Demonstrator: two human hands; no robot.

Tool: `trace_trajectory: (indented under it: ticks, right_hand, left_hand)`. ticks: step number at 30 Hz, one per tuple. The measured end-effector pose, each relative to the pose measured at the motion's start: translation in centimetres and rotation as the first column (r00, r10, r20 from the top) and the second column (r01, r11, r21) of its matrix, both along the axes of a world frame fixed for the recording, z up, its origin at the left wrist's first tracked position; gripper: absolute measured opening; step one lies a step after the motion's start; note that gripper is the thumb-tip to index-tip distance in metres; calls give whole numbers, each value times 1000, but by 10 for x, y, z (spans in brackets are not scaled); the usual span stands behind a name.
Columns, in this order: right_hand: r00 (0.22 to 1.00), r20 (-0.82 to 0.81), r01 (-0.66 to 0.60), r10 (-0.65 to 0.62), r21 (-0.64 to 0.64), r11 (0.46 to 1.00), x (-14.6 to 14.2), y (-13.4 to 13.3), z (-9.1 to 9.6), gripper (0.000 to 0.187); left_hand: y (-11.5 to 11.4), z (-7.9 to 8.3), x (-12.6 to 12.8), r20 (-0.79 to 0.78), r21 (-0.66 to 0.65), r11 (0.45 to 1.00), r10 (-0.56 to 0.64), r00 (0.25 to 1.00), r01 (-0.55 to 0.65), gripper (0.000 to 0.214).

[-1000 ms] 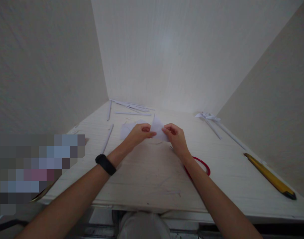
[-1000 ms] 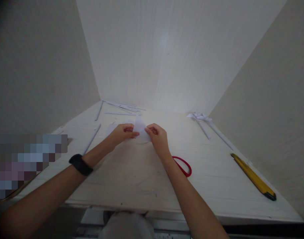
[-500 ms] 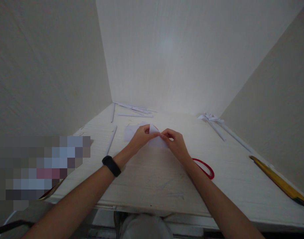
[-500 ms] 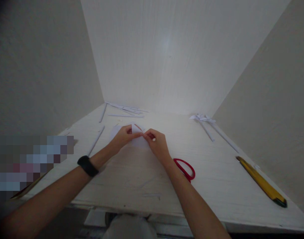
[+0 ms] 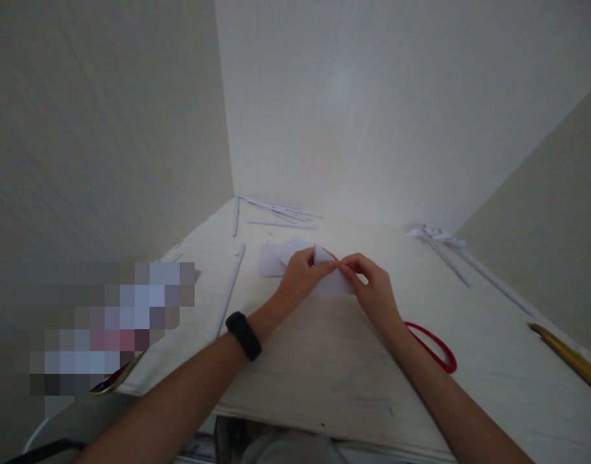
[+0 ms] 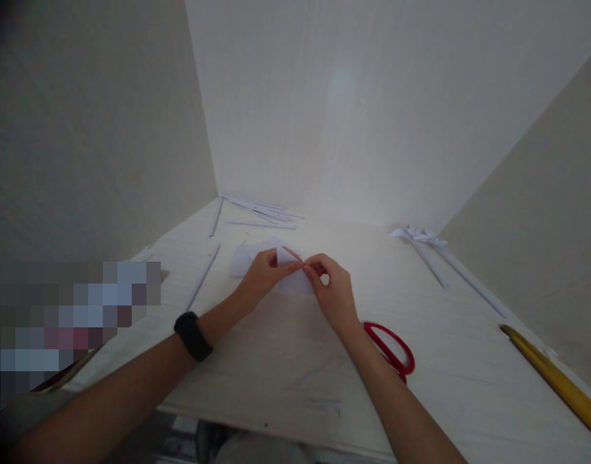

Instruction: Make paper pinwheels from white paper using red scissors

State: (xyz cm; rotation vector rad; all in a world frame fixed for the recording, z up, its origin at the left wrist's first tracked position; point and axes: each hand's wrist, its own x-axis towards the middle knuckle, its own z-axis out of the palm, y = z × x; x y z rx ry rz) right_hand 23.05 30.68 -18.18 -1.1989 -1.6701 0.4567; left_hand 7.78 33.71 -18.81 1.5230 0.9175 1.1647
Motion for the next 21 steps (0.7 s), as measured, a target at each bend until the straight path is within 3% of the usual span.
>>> trace_trajectory:
  ticks: [4,21]
  right_hand:
    - [999,-30,30,-30,-1,1000,-1,1,-1,10]
    - [992,-126,14,-19,-43,999,1,1,-3,12]
  left_hand:
    - [-4,1,2,35,3,997,76,997,-76,11]
    - [-11,10,4,100,-35,994,107,989,-104,10]
